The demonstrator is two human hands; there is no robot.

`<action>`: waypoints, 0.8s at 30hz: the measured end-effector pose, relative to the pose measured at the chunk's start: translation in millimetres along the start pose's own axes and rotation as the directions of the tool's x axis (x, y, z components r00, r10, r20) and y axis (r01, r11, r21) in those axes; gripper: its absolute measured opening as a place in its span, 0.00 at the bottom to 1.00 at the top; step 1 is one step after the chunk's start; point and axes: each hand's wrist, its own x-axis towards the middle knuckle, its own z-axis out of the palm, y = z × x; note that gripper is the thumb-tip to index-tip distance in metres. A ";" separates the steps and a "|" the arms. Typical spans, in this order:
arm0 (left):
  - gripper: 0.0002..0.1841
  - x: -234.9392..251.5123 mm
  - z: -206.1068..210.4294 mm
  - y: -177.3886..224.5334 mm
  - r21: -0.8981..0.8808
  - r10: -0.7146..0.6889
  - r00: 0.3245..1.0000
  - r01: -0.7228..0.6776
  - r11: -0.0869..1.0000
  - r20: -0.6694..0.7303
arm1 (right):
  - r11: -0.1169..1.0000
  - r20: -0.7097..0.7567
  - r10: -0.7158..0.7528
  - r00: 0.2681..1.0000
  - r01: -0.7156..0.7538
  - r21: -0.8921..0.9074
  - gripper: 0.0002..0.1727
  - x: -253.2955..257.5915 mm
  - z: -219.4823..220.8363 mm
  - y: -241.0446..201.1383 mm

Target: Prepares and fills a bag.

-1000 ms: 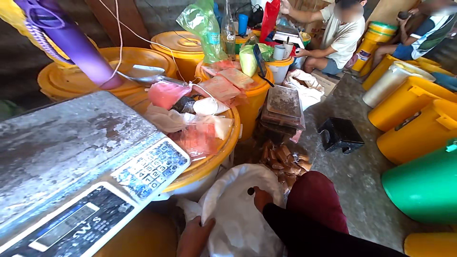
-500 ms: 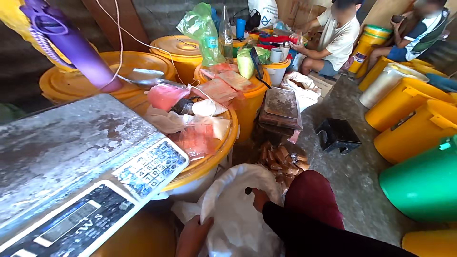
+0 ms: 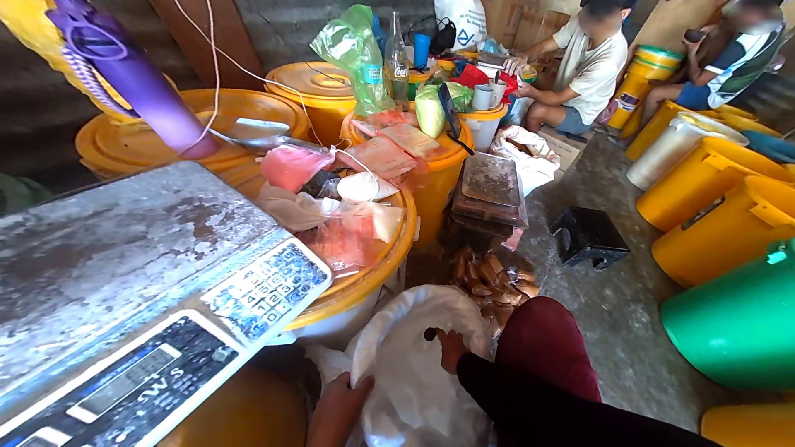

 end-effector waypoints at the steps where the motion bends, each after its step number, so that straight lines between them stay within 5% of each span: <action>1: 0.22 0.0 -0.2 -0.2 0.003 0.005 1.000 -0.005 1.000 -0.003 | 0.999 0.004 0.032 0.999 -0.032 -0.003 0.43 -2.7 -1.6 -0.8; 4: 0.23 -1.2 -0.6 0.2 0.017 0.021 1.000 -0.022 1.000 0.009 | 0.994 0.024 0.104 0.994 -0.105 0.033 0.26 -6.3 -7.7 -0.8; 6: 0.22 -0.9 -0.3 -0.1 0.013 0.023 1.000 -0.023 1.000 0.002 | 0.996 0.005 0.074 0.997 -0.074 0.058 0.25 -5.5 -8.2 -0.2; 10: 0.23 -1.9 -0.1 2.4 0.014 0.016 1.000 -0.016 1.000 -0.003 | 0.993 -0.041 -0.034 0.999 0.039 0.113 0.42 1.2 -0.2 2.1; 17: 0.23 0.3 0.3 -0.5 0.017 0.015 1.000 -0.015 1.000 0.006 | 1.000 0.043 0.023 0.999 -0.023 0.001 0.22 -0.6 -0.3 1.4; 24: 0.22 0.5 2.0 -1.3 0.029 0.018 1.000 -0.019 0.999 0.010 | 0.996 -0.038 -0.003 0.999 0.006 0.085 0.47 7.6 11.2 7.3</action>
